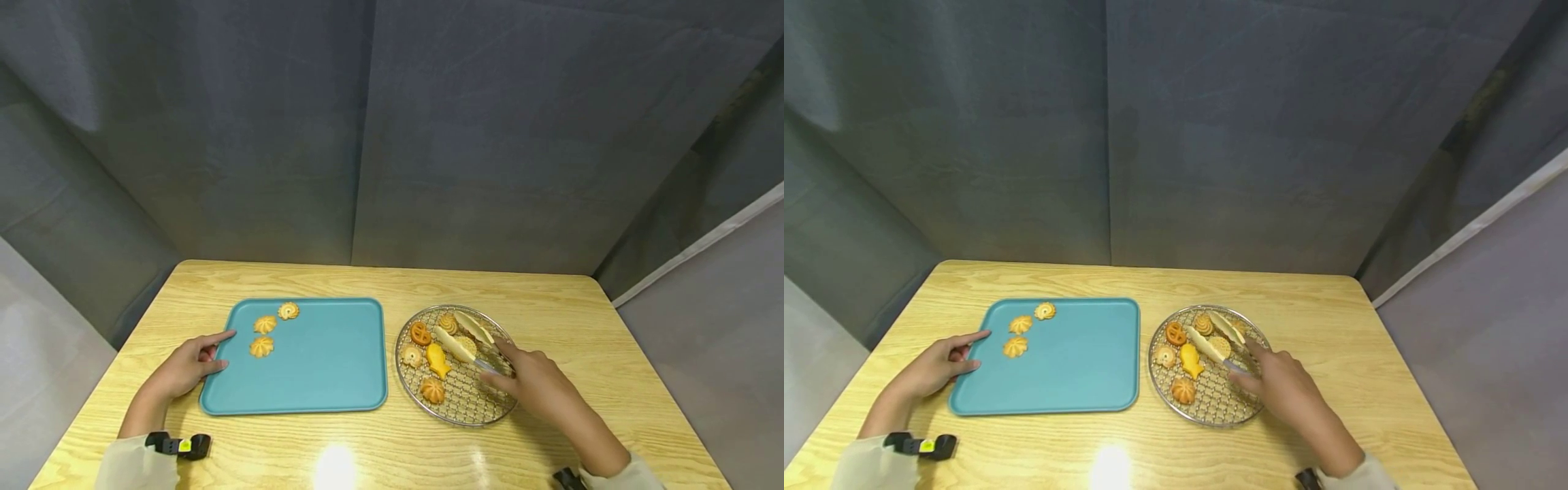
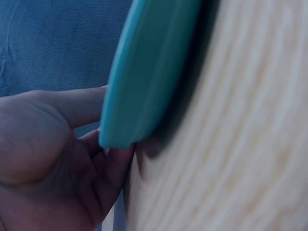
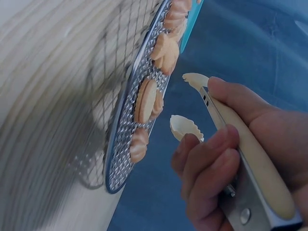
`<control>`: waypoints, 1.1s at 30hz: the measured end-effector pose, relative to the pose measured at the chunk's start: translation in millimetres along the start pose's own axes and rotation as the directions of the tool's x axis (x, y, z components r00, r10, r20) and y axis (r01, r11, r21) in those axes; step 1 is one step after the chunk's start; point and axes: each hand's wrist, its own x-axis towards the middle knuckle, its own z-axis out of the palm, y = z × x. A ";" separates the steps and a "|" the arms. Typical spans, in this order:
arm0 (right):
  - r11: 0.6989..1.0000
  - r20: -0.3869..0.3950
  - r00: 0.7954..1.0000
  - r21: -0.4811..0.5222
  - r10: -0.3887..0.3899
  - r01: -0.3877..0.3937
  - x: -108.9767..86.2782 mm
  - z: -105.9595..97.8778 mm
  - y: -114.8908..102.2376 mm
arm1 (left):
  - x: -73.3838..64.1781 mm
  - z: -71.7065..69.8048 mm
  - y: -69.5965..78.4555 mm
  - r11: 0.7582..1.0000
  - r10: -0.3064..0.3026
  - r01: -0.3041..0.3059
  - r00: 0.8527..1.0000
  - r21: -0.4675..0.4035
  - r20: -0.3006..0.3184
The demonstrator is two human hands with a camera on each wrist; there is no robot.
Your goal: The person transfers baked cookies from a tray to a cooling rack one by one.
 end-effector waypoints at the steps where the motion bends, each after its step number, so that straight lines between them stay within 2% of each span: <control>1: 1.000 0.002 1.000 -0.004 -0.004 0.004 0.9 0.6 -1.4 | 0.3 0.0 -0.1 1.000 0.000 0.000 1.000 0.000 0.000; 15: 0.998 0.013 0.998 -0.038 -0.056 0.057 13.4 5.4 -25.5 | 2.5 1.4 1.7 1.000 -0.009 0.009 1.000 -0.003 0.003; 21: 0.993 -0.007 0.996 -0.067 -0.094 0.094 19.1 10.3 -37.0 | 1.7 1.5 2.5 1.000 -0.016 0.016 1.000 0.002 0.001; 33: 0.990 0.014 0.991 -0.041 -0.132 0.133 30.6 24.9 -64.8 | 1.3 1.4 1.9 1.000 -0.019 0.019 1.000 -0.024 0.007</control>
